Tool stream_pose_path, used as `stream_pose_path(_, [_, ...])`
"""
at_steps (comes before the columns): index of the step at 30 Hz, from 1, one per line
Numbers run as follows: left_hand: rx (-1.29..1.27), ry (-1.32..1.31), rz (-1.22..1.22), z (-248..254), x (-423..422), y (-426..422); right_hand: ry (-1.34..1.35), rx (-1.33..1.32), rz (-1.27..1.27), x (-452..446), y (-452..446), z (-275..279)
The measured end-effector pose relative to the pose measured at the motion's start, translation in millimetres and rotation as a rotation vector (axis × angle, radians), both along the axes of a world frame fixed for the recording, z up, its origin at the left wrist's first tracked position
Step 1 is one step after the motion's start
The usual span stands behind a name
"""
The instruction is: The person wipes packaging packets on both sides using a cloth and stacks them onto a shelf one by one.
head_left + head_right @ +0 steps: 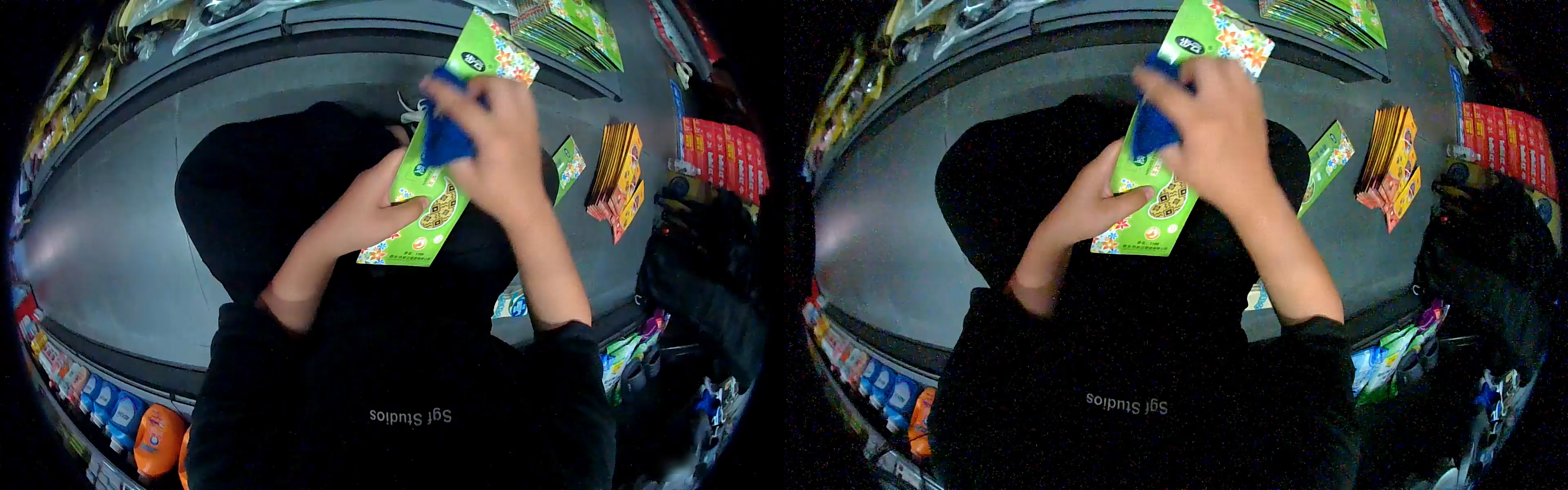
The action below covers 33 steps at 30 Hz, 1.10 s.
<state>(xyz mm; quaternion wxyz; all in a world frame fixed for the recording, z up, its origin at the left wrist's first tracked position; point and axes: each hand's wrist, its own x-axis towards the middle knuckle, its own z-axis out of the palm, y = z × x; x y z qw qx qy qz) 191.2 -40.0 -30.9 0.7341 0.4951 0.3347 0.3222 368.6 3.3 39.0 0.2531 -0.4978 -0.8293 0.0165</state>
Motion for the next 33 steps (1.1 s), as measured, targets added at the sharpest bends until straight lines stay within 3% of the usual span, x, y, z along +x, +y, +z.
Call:
stream_pose_path(2, [0.207, 0.082, 0.051, -5, -3, 2, 0.007, -0.067, 0.114, -10, -18, -2])
stream_pose_path(5, [0.085, 0.11, -0.014, 4, -4, 6, 0.026, -0.045, 0.133, -2, -18, -2])
stream_pose_path(9, [-0.032, 0.094, -0.027, 13, -1, 5, 0.063, 0.077, -0.106, 25, -1, 8])
stream_pose_path(13, [0.026, 0.061, 0.035, 16, -6, 1, 0.139, 0.298, -0.282, 57, 0, 22])
stream_pose_path(15, [-0.011, 0.037, 0.06, 15, -8, 1, 0.388, 0.309, -0.335, 71, 2, 17])
stream_pose_path(17, [0.007, 0.017, 0.062, 13, -9, 1, 1.048, 0.163, -0.356, 73, 4, 10])
stream_pose_path(18, [0.008, 0.017, 0.057, 14, -8, 1, 1.048, 0.167, -0.36, 71, 1, 12])
stream_pose_path(20, [-0.015, -0.013, 0.053, 15, -6, 0, 1.266, -0.275, -0.555, 62, -9, 17])
stream_pose_path(21, [-0.017, -0.011, 0.051, 15, -6, 0, 1.344, -0.31, -0.526, 54, -13, 14])
stream_pose_path(24, [0.043, -0.003, -0.015, 11, -14, 2, 1.315, -0.503, -0.497, 43, -21, 4])
stream_pose_path(26, [-0.052, -0.063, -0.148, 11, -25, 8, 1.258, -0.598, -0.469, 40, -26, -6])
stream_pose_path(27, [-0.059, -0.057, -0.128, 12, -24, 8, 1.2, -0.672, -0.445, 37, -27, -9])
stream_pose_path(29, [-0.136, -0.161, 0.159, 19, -14, 8, 1.183, -0.763, -0.389, 28, -30, -4])
stream_pose_path(31, [-0.174, -0.144, 0.215, 26, -9, 12, 1.055, -0.788, -0.416, 20, -29, 5])
stream_pose_path(33, [-0.065, -0.063, 0.272, 26, -6, 14, 1.048, -0.585, -0.403, 20, -22, 3])
